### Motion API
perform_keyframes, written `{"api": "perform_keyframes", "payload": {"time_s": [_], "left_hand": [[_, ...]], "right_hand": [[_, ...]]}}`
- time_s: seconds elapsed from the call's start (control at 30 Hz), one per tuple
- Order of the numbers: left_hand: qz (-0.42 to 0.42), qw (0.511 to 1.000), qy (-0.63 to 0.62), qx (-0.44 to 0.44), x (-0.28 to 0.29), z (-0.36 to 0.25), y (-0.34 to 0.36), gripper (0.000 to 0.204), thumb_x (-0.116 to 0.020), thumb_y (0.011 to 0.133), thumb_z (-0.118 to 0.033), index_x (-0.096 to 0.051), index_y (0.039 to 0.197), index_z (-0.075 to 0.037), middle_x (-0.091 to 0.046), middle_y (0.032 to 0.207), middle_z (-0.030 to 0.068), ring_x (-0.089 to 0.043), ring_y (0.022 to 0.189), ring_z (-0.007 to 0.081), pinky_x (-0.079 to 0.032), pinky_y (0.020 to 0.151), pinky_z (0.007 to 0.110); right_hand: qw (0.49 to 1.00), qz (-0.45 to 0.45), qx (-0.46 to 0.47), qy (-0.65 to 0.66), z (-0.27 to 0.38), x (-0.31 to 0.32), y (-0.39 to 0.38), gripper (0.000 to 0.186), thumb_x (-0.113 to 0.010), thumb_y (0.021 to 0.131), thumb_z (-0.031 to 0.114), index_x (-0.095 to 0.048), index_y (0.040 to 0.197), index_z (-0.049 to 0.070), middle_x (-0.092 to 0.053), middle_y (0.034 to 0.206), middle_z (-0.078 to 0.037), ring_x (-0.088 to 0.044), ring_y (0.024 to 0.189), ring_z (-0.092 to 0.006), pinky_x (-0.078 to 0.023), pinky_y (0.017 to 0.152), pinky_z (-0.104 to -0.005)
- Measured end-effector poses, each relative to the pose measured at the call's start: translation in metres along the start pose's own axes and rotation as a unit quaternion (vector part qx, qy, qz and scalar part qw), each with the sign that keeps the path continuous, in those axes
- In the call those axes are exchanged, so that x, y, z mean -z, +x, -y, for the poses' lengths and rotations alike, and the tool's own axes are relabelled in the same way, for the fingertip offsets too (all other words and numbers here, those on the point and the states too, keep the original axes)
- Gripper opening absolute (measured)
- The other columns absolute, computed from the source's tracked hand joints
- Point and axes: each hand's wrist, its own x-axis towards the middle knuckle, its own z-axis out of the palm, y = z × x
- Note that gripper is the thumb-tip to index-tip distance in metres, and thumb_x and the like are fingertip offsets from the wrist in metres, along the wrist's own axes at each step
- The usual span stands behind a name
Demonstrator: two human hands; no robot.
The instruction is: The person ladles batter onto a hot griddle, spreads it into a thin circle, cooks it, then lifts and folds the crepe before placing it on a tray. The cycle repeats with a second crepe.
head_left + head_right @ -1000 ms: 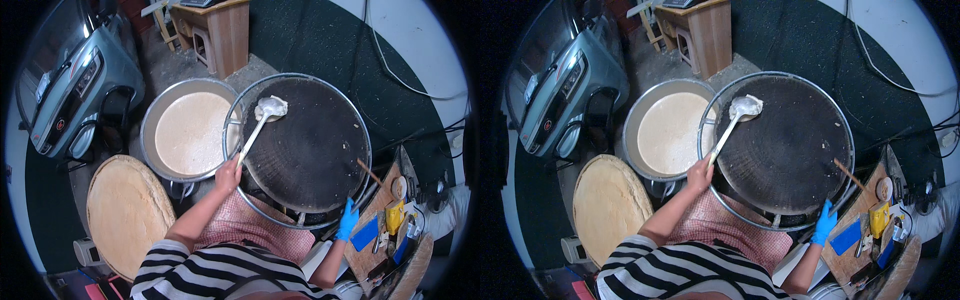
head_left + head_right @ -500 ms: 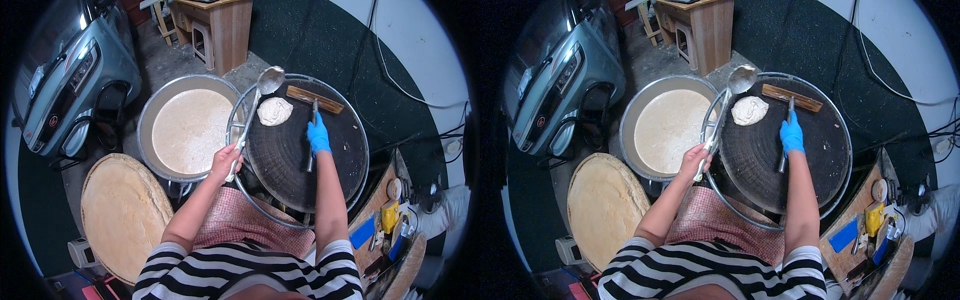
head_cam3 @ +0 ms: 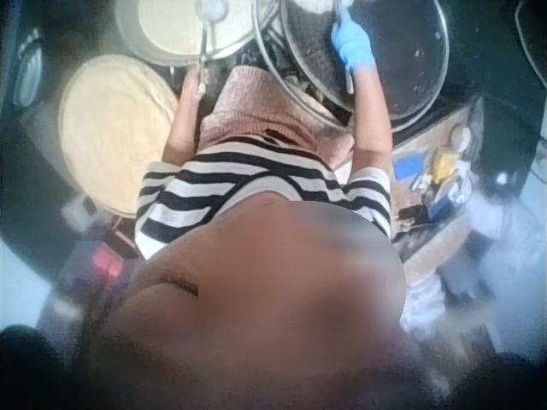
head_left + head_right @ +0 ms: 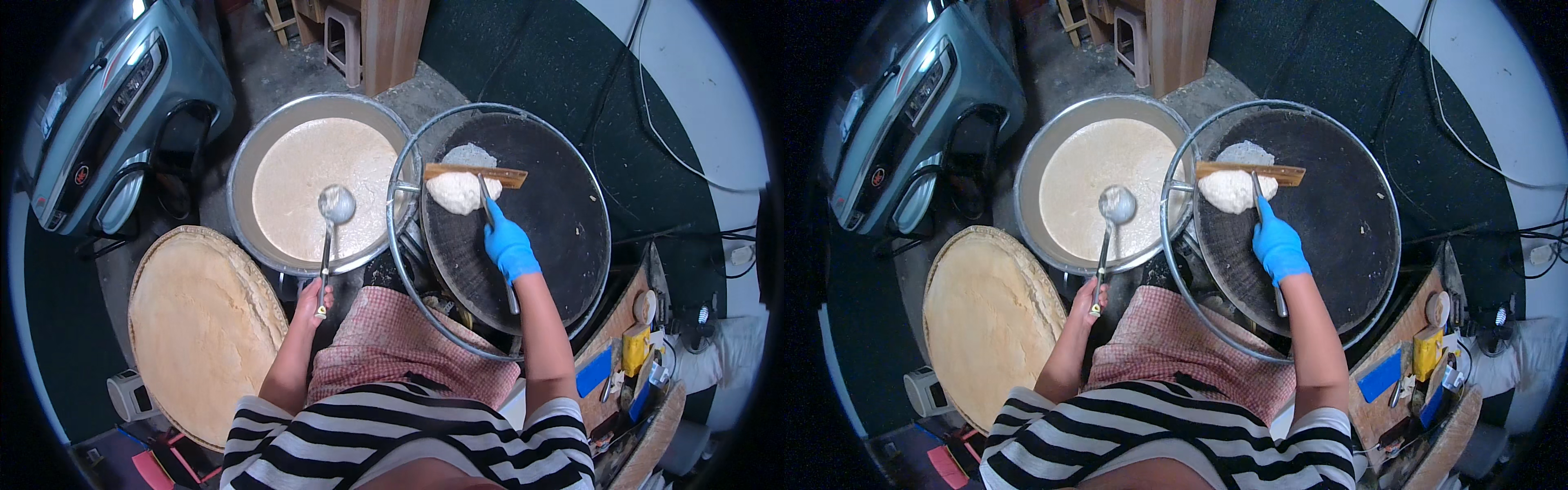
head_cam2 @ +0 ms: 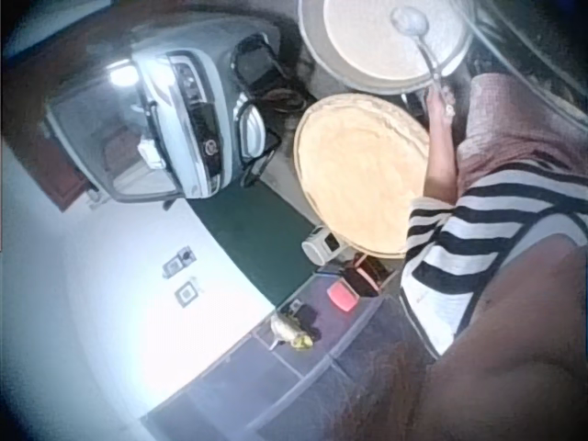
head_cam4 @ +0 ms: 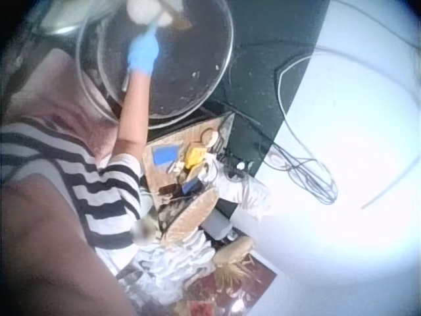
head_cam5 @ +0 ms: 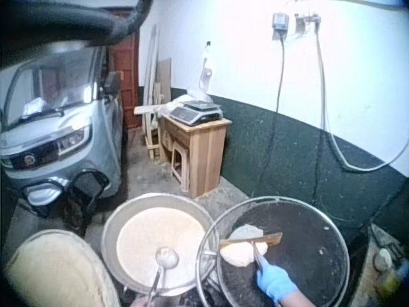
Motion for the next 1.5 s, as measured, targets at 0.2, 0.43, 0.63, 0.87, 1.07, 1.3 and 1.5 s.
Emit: {"api": "perform_keyframes", "payload": {"time_s": [0.2,0.43,0.63,0.87,1.07,1.3,1.5], "left_hand": [[-0.218,0.568,0.724,-0.326,-0.017,-0.013,0.002,0.042,-0.057,0.076,-0.012,-0.052,0.115,0.003,-0.059,0.094,0.022,-0.057,0.091,0.0349,-0.044,0.083,0.041],[0.016,0.404,0.86,-0.311,-0.148,0.024,0.065,0.068,-0.044,0.08,-0.006,-0.017,0.141,-0.015,-0.062,0.086,0.0161,-0.061,0.079,0.0309,-0.044,0.071,0.046],[-0.132,0.551,0.811,-0.148,-0.107,-0.025,0.102,0.073,-0.046,0.084,-0.015,-0.001,0.141,-0.008,-0.063,0.081,0.0216,-0.064,0.069,0.0289,-0.051,0.067,0.039],[0.017,0.9,0.404,-0.162,-0.137,0.102,0.039,0.086,-0.061,0.081,-0.01,0.002,0.14,-0.002,-0.061,0.068,0.0121,-0.06,0.057,0.0152,-0.049,0.05,0.028],[0.016,0.947,0.274,-0.165,-0.146,0.109,0.036,0.086,-0.057,0.082,-0.001,0.007,0.14,-0.008,-0.059,0.07,0.0106,-0.057,0.055,0.0147,-0.05,0.048,0.029],[0.042,0.942,0.316,-0.108,-0.146,0.072,0.058,0.093,-0.059,0.083,-0.006,0.015,0.139,-0.015,-0.061,0.073,0.012,-0.061,0.056,0.0204,-0.049,0.045,0.028],[-0.06,0.673,0.621,-0.396,-0.162,0.03,0.055,0.074,-0.059,0.085,-0.021,-0.012,0.139,-0.002,-0.058,0.061,0.0056,-0.052,0.047,0.0118,-0.04,0.043,0.024]], "right_hand": [[1.0,-0.004,-0.002,0.013,-0.003,0.02,-0.02,0.052,-0.05,0.083,0.021,-0.037,0.133,0.017,-0.059,0.096,-0.026,-0.058,0.087,-0.0409,-0.046,0.078,-0.0464],[0.998,-0.062,-0.019,0.011,-0.009,-0.024,0.011,0.055,-0.049,0.08,0.017,-0.035,0.133,0.02,-0.061,0.084,-0.025,-0.059,0.073,-0.0413,-0.047,0.067,-0.0493],[0.998,-0.006,-0.062,0.019,-0.016,-0.025,-0.069,0.058,-0.051,0.083,0.016,-0.029,0.137,0.023,-0.06,0.083,-0.027,-0.058,0.072,-0.0425,-0.046,0.067,-0.0494],[0.994,0.026,-0.092,0.051,-0.011,0.021,-0.089,0.055,-0.052,0.083,0.015,-0.034,0.135,0.019,-0.058,0.093,-0.027,-0.057,0.083,-0.0432,-0.047,0.073,-0.0467],[0.998,0.045,0.015,0.032,-0.001,-0.015,-0.068,0.058,-0.049,0.083,0.017,-0.029,0.137,0.019,-0.06,0.084,-0.026,-0.059,0.074,-0.0409,-0.046,0.069,-0.048],[0.996,0.082,-0.027,0.003,-0.036,0.016,-0.127,0.06,-0.051,0.082,0.014,-0.029,0.137,0.019,-0.06,0.084,-0.026,-0.059,0.076,-0.0412,-0.047,0.07,-0.0469],[0.999,-0.003,-0.008,0.041,-0.012,-0.013,-0.078,0.056,-0.051,0.083,0.016,-0.033,0.135,0.02,-0.06,0.086,-0.025,-0.058,0.077,-0.042,-0.046,0.069,-0.0477]]}}
